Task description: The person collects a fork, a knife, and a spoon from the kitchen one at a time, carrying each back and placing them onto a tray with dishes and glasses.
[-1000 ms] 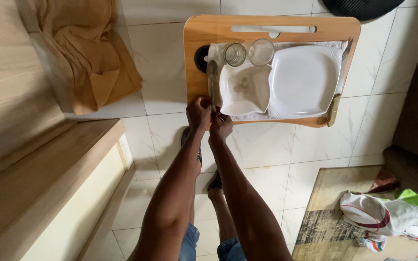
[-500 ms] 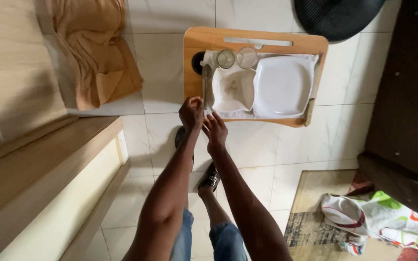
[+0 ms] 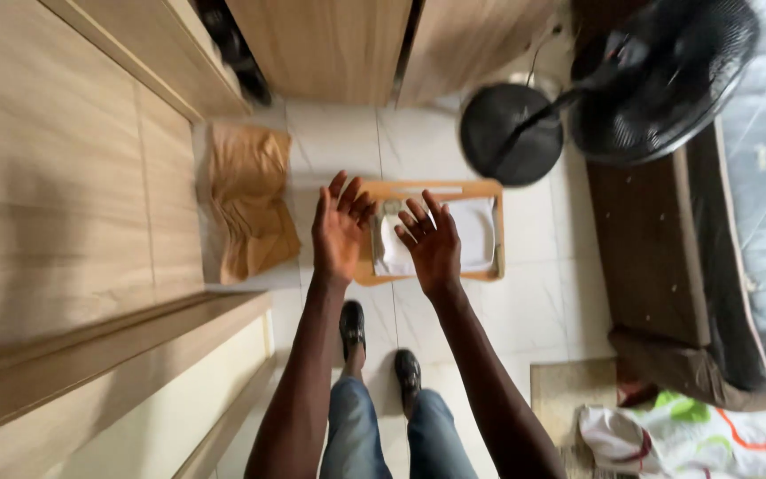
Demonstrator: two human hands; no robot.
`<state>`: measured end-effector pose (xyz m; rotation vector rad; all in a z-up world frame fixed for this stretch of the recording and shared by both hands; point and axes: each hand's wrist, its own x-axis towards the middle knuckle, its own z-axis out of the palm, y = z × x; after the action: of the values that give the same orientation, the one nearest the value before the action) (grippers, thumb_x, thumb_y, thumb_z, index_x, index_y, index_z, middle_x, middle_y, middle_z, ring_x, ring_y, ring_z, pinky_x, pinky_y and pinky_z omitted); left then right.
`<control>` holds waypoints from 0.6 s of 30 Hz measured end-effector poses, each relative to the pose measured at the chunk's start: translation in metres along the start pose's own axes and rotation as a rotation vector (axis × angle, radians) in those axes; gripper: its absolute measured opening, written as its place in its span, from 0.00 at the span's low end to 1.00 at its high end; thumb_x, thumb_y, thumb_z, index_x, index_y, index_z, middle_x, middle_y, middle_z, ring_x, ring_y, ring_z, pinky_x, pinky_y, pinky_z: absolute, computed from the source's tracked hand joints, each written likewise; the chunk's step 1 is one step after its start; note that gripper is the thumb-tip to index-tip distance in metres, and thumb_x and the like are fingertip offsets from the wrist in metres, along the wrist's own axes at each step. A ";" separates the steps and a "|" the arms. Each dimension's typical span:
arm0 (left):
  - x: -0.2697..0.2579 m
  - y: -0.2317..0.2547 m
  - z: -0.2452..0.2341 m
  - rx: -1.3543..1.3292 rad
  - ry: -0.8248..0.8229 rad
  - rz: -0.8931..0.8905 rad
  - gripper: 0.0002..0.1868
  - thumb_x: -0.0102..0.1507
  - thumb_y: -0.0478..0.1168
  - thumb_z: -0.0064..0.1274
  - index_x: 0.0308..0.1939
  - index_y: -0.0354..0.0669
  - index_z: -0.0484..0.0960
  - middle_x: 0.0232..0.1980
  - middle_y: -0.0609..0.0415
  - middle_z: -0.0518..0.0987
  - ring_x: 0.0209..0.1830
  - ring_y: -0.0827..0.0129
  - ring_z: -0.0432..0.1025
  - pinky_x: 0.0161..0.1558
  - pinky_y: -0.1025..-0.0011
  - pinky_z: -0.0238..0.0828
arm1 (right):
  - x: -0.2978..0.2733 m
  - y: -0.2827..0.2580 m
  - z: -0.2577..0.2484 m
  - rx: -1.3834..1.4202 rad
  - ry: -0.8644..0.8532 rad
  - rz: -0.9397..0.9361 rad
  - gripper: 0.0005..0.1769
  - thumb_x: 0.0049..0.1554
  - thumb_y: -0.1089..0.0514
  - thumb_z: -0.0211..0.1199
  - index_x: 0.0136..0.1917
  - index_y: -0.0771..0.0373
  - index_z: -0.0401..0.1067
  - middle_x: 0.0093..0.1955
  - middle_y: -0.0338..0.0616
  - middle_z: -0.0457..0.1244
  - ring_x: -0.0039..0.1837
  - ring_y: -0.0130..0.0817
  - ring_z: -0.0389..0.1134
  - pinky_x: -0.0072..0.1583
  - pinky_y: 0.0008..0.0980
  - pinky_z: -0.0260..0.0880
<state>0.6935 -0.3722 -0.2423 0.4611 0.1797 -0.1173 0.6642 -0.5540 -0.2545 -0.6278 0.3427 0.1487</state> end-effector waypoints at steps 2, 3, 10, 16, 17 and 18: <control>-0.016 0.023 0.042 -0.049 -0.007 0.038 0.28 0.73 0.58 0.44 0.72 0.48 0.70 0.64 0.53 0.78 0.59 0.65 0.74 0.65 0.58 0.71 | -0.018 -0.030 0.040 -0.018 -0.019 -0.015 0.32 0.70 0.40 0.46 0.79 0.58 0.58 0.66 0.46 0.65 0.64 0.41 0.67 0.66 0.46 0.67; -0.028 0.032 0.061 -0.077 -0.005 0.059 0.28 0.73 0.59 0.44 0.71 0.49 0.70 0.64 0.53 0.77 0.59 0.64 0.74 0.64 0.58 0.70 | -0.031 -0.044 0.056 -0.029 -0.027 -0.017 0.32 0.69 0.39 0.46 0.79 0.57 0.59 0.65 0.46 0.65 0.64 0.41 0.67 0.66 0.46 0.68; -0.120 0.073 0.158 -0.104 -0.188 0.226 0.31 0.73 0.62 0.42 0.73 0.50 0.69 0.65 0.53 0.76 0.59 0.64 0.74 0.66 0.56 0.70 | -0.101 -0.115 0.133 -0.024 -0.341 -0.020 0.35 0.68 0.36 0.46 0.79 0.58 0.59 0.67 0.48 0.64 0.67 0.43 0.66 0.68 0.48 0.66; -0.203 0.074 0.183 -0.052 -0.171 0.363 0.31 0.73 0.60 0.44 0.74 0.48 0.68 0.66 0.52 0.76 0.60 0.64 0.73 0.67 0.57 0.69 | -0.164 -0.137 0.165 -0.049 -0.491 0.073 0.36 0.67 0.34 0.46 0.79 0.57 0.59 0.68 0.47 0.64 0.71 0.44 0.64 0.72 0.50 0.62; -0.215 0.073 0.184 -0.012 -0.145 0.396 0.30 0.73 0.58 0.45 0.74 0.47 0.67 0.66 0.52 0.76 0.61 0.65 0.72 0.68 0.57 0.69 | -0.174 -0.136 0.170 -0.063 -0.508 0.090 0.36 0.67 0.33 0.46 0.79 0.56 0.59 0.69 0.47 0.64 0.71 0.44 0.64 0.72 0.50 0.62; -0.227 0.073 0.183 0.029 -0.117 0.429 0.29 0.74 0.56 0.46 0.74 0.47 0.67 0.66 0.52 0.76 0.61 0.66 0.72 0.68 0.58 0.68 | -0.182 -0.134 0.175 -0.078 -0.525 0.107 0.36 0.67 0.33 0.46 0.79 0.56 0.59 0.69 0.47 0.64 0.71 0.44 0.64 0.72 0.50 0.62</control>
<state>0.5098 -0.3736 -0.0045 0.5106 -0.0377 0.2733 0.5728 -0.5628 0.0162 -0.6228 -0.1376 0.4212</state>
